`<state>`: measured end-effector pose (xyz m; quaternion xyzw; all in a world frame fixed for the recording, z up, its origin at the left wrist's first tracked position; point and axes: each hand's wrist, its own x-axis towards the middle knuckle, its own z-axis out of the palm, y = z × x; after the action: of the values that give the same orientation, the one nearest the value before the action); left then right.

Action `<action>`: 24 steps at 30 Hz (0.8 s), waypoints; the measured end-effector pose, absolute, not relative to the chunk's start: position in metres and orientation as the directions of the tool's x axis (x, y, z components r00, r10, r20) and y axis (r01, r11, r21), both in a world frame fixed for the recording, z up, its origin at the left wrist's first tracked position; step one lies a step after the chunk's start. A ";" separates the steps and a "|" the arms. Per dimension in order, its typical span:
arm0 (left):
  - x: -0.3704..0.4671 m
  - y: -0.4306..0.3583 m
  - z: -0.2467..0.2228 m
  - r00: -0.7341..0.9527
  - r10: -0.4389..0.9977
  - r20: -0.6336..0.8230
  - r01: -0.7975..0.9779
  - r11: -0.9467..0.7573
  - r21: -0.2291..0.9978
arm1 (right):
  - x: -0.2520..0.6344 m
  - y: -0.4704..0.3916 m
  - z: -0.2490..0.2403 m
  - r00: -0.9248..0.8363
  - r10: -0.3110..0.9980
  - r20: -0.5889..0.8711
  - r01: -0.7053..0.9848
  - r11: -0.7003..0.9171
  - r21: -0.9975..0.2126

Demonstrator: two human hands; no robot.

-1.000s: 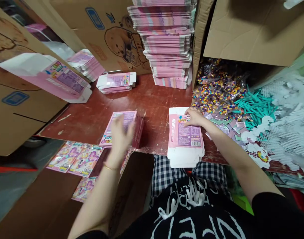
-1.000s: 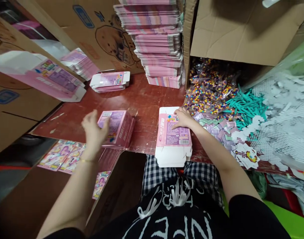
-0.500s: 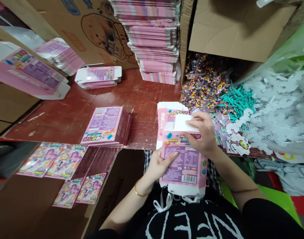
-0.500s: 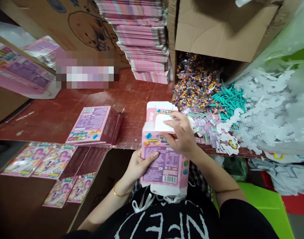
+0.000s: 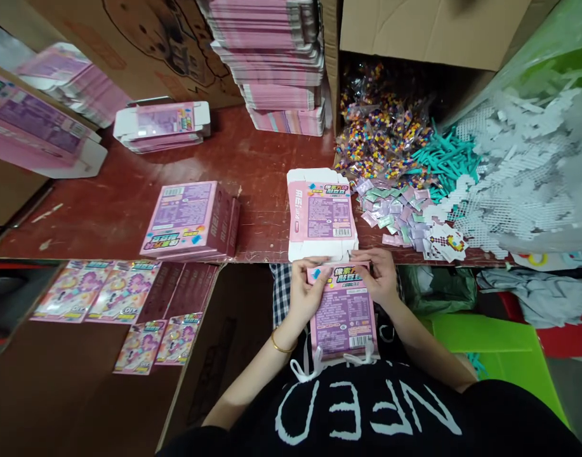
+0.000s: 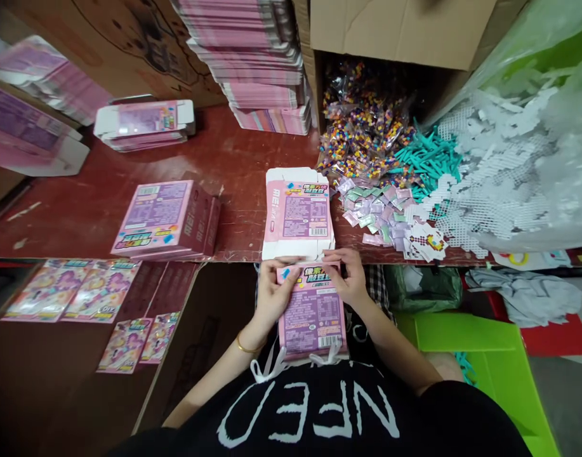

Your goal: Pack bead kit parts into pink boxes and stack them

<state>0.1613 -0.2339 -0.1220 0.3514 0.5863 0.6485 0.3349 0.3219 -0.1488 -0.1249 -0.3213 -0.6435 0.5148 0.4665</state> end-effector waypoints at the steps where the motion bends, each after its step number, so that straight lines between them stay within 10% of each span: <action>1: 0.164 -0.235 -0.122 -0.551 0.830 0.086 -0.039 -0.128 0.991 | 0.323 -0.150 -0.124 -0.356 0.903 0.241 -0.104 0.218 -0.970; 10: 0.160 -0.233 -0.088 -0.443 0.895 0.044 0.051 -0.024 0.998 | 0.337 -0.117 -0.085 -0.675 0.736 -0.053 0.001 -0.072 -0.997; 19: 0.161 -0.234 -0.087 -0.445 0.883 0.147 0.142 -0.092 0.986 | 0.361 -0.130 -0.090 -0.791 0.602 0.110 -0.081 0.075 -0.994; 24: 0.131 -0.225 -0.070 -0.807 0.551 0.215 0.014 -0.346 0.938 | 0.389 -0.123 -0.080 -0.819 0.574 -0.001 -0.004 -0.008 -1.000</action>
<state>0.1312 -0.2251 -0.0699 0.2588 0.5454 0.7784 0.1725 0.3895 -0.1232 -0.0797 -0.2125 -0.6712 0.6774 0.2133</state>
